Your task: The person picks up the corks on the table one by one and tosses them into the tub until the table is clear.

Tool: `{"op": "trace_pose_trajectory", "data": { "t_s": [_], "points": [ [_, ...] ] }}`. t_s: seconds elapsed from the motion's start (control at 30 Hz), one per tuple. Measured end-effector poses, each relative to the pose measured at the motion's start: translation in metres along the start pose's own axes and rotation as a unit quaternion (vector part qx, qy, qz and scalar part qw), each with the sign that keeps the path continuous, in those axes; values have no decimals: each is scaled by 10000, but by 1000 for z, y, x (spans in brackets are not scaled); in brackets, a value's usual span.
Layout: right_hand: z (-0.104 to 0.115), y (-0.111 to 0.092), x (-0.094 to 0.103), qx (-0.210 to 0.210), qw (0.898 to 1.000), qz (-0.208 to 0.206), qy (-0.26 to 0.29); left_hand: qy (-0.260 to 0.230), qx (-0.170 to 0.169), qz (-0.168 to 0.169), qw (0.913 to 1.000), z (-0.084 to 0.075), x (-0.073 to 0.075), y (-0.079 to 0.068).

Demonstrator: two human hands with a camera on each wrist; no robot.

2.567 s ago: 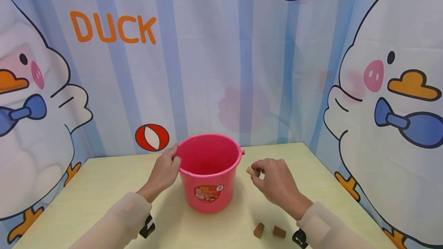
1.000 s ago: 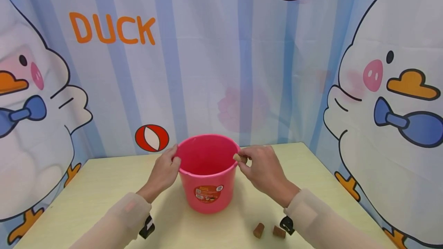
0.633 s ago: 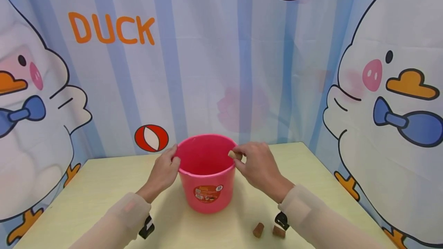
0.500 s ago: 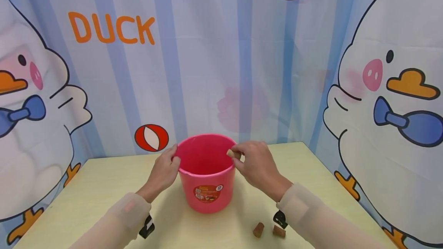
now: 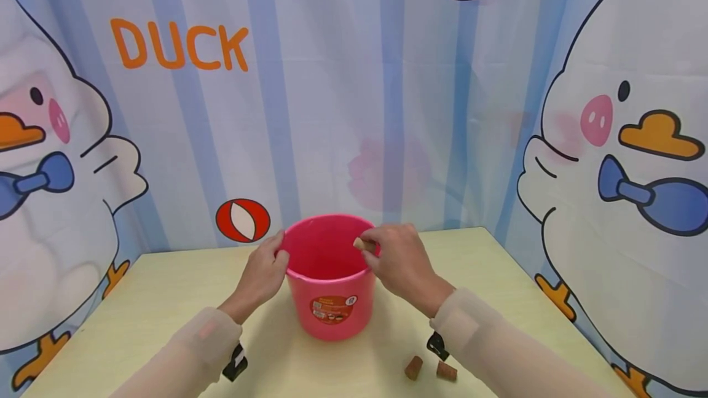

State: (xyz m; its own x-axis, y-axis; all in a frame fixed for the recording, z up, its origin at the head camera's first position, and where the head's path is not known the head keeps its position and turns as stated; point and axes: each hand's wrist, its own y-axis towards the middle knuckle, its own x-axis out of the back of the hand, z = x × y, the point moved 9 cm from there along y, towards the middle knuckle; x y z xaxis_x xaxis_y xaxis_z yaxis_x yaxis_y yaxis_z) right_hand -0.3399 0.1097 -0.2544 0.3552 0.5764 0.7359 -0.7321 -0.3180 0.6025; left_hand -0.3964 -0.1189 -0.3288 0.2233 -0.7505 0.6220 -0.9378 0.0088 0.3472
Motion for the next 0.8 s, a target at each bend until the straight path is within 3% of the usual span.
{"op": "trace_pose_trajectory", "data": {
  "t_s": [0.3, 0.63, 0.8],
  "points": [
    [3, 5, -11, -73, 9995, 210, -208, -32, 73, 33, 10000, 1, -2, -1],
    [-3, 7, -25, -608, 9953, 700, -278, -70, 95, 17, 9999, 3, 0, 0],
    [-5, 4, -24, -744, 9939, 679, -448, -73, 73, 39, 9999, 3, -1, 0]
  ]
}}
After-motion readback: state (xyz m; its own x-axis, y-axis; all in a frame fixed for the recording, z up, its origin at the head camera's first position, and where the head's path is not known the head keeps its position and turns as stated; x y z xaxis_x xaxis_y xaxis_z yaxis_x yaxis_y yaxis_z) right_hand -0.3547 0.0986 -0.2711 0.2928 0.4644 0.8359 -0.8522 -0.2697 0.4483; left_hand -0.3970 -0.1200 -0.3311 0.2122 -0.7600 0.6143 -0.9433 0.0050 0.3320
